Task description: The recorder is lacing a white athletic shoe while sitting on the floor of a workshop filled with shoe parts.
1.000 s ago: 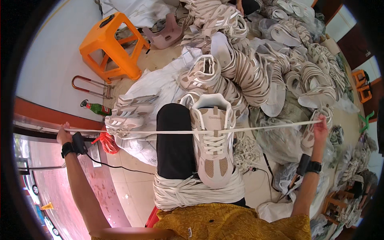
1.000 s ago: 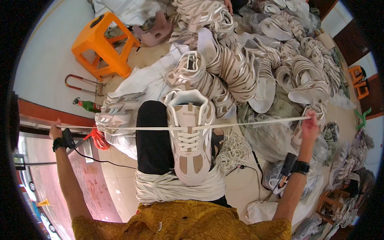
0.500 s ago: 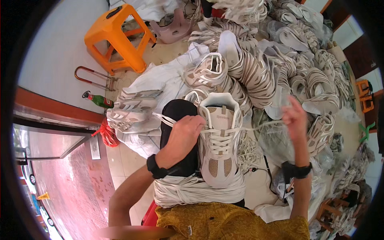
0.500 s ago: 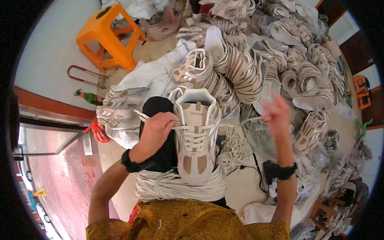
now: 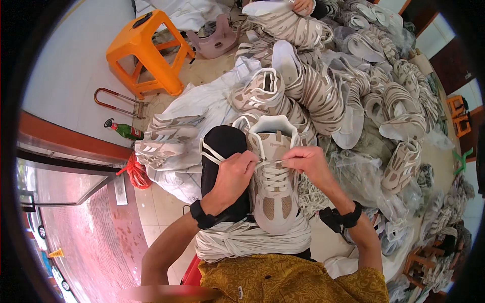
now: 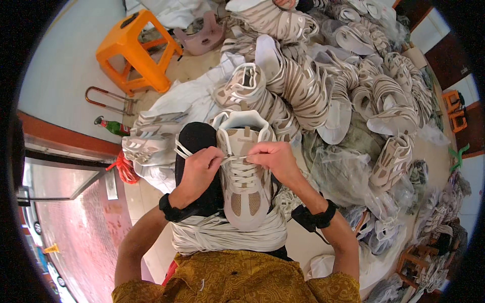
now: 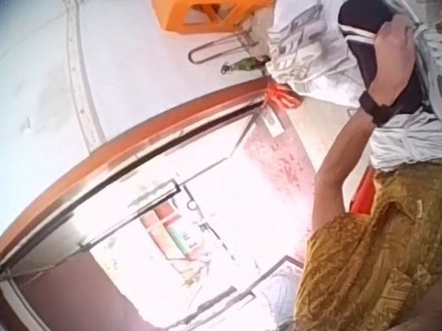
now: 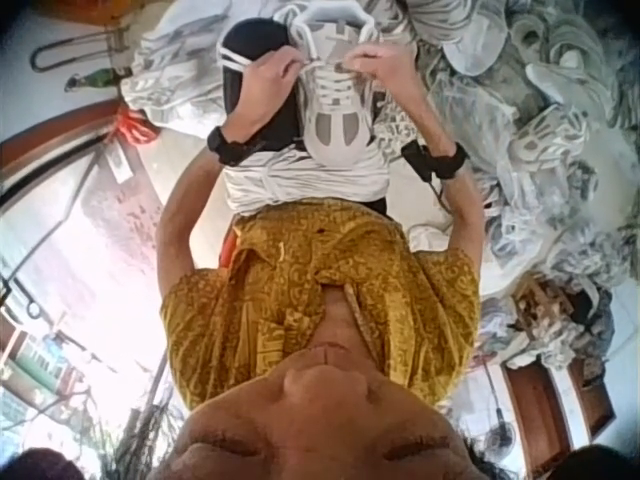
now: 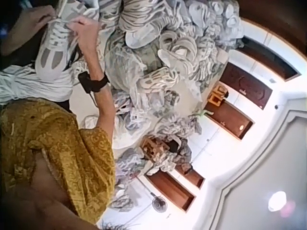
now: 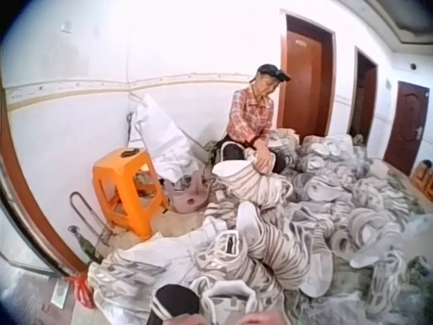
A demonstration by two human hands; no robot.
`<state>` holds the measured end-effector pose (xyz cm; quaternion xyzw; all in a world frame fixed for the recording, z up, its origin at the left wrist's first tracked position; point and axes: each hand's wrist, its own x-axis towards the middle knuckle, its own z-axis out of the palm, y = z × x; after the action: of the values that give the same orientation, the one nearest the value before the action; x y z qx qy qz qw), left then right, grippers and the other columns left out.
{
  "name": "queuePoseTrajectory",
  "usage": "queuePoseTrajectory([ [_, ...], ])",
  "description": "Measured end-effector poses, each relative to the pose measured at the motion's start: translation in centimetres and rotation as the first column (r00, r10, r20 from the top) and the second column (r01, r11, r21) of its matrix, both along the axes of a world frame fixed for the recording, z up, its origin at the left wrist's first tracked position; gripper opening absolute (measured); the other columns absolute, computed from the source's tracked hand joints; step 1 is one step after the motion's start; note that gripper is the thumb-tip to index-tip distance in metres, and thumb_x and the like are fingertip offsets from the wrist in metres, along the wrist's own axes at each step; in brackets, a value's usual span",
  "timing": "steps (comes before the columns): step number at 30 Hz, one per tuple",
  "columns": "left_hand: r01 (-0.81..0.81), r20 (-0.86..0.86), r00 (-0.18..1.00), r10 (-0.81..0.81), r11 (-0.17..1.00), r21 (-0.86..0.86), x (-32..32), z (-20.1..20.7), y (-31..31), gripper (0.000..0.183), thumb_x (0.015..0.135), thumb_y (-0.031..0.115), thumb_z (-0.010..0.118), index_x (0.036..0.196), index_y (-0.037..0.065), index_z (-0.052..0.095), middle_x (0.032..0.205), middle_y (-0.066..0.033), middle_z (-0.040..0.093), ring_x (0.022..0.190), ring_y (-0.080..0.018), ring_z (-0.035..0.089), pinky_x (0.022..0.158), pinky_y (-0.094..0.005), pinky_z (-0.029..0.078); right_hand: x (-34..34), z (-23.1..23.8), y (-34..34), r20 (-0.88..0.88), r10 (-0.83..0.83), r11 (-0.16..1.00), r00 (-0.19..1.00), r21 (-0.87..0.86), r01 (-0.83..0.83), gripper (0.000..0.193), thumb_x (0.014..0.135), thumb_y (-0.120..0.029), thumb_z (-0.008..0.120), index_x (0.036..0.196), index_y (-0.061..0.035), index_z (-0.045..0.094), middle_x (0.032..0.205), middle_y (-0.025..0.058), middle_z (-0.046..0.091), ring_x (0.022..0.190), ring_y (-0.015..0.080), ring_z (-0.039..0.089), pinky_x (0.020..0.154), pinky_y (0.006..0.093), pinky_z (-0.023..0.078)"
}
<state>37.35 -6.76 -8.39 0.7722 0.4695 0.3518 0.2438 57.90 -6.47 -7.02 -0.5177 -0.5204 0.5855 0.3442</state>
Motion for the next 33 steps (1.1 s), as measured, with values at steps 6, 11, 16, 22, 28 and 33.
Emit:
queuePoseTrajectory([
  [6, 0.008, -0.032, 0.999, -0.006, 0.998, 0.067, 0.4, -0.1, 0.0, 0.007, 0.074, 0.0, 0.056, 0.079, 0.003, 0.053, 0.064, -0.0121, 0.053, 0.059, -0.027, 0.054, 0.053, -0.0324, 0.044, 1.0, -0.5, -0.3, -0.056, -0.066, 0.996, 0.996, 0.06, 0.07, 0.005, 0.07, -0.006, 0.061, 0.069, -0.0009, 0.061, 0.061, -0.0028, 0.051, 0.054, 0.005, 0.042, 0.048, 0.0194, 0.034],
  [11, 0.173, -0.252, 0.96, -0.125, 0.968, 0.18, 0.2, 0.2, -0.1, 0.008, 0.072, -0.002, 0.053, 0.079, 0.002, 0.051, 0.066, -0.0124, 0.052, 0.064, -0.028, 0.053, 0.054, -0.0349, 0.043, -1.1, -0.8, -0.2, 0.173, 0.007, 0.864, 0.985, 0.494, -0.093, 0.009, 0.067, -0.012, 0.061, 0.068, -0.0043, 0.058, 0.065, 0.004, 0.055, 0.057, 0.0175, 0.052, 0.053, 0.0279, 0.04],
  [16, 0.112, -0.202, 0.975, -0.089, 0.988, 0.108, 0.9, 0.4, 0.0, 0.013, 0.069, -0.003, 0.052, 0.081, 0.003, 0.051, 0.067, -0.0104, 0.05, 0.067, -0.0275, 0.052, 0.056, -0.036, 0.043, -3.4, -1.0, -1.1, 0.374, -0.013, 0.816, 0.928, 0.54, -0.205, 0.012, 0.065, -0.018, 0.062, 0.069, -0.0071, 0.059, 0.067, 0.0079, 0.056, 0.058, 0.0239, 0.055, 0.054, 0.0322, 0.043],
  [22, 0.478, -0.76, 0.623, -0.182, 0.858, 0.186, 1.0, 3.1, 1.3, 0.013, 0.065, 0.009, 0.054, 0.076, 0.004, 0.049, 0.067, -0.0091, 0.054, 0.063, -0.0223, 0.054, 0.049, -0.0325, 0.039, -1.4, 0.6, -1.5, -0.08, 0.13, 0.991, 0.988, 0.024, -0.129, 0.01, 0.065, -0.008, 0.063, 0.07, 0.0001, 0.061, 0.065, 0.0046, 0.059, 0.053, 0.0108, 0.051, 0.049, 0.0253, 0.041],
  [28, 0.317, -0.673, 0.619, -0.404, 0.913, -0.257, 1.6, 4.3, 3.7, 0.011, 0.067, 0.014, 0.055, 0.068, 0.003, 0.055, 0.059, -0.0157, 0.056, 0.059, -0.0311, 0.058, 0.055, -0.0404, 0.045, 1.8, -2.3, -1.5, -0.063, -0.114, 0.945, 0.991, 0.3, 0.128, 0.009, 0.067, -0.006, 0.061, 0.069, 0.0021, 0.059, 0.065, 0.0026, 0.058, 0.059, 0.0085, 0.051, 0.053, 0.0222, 0.04],
  [33, 0.264, -0.511, 0.683, -0.521, 0.829, -0.493, 1.8, 4.8, 5.0, 0.02, 0.068, 0.018, 0.05, 0.064, 0.0, 0.059, 0.065, -0.0199, 0.057, 0.063, -0.0352, 0.057, 0.06, -0.0428, 0.046, 0.7, -2.4, -3.4, -0.133, 0.034, 0.993, 0.99, 0.12, -0.018, 0.005, 0.068, -0.003, 0.061, 0.064, -0.0008, 0.059, 0.057, -0.002, 0.051, 0.051, 0.0037, 0.042, 0.046, 0.0186, 0.03],
])
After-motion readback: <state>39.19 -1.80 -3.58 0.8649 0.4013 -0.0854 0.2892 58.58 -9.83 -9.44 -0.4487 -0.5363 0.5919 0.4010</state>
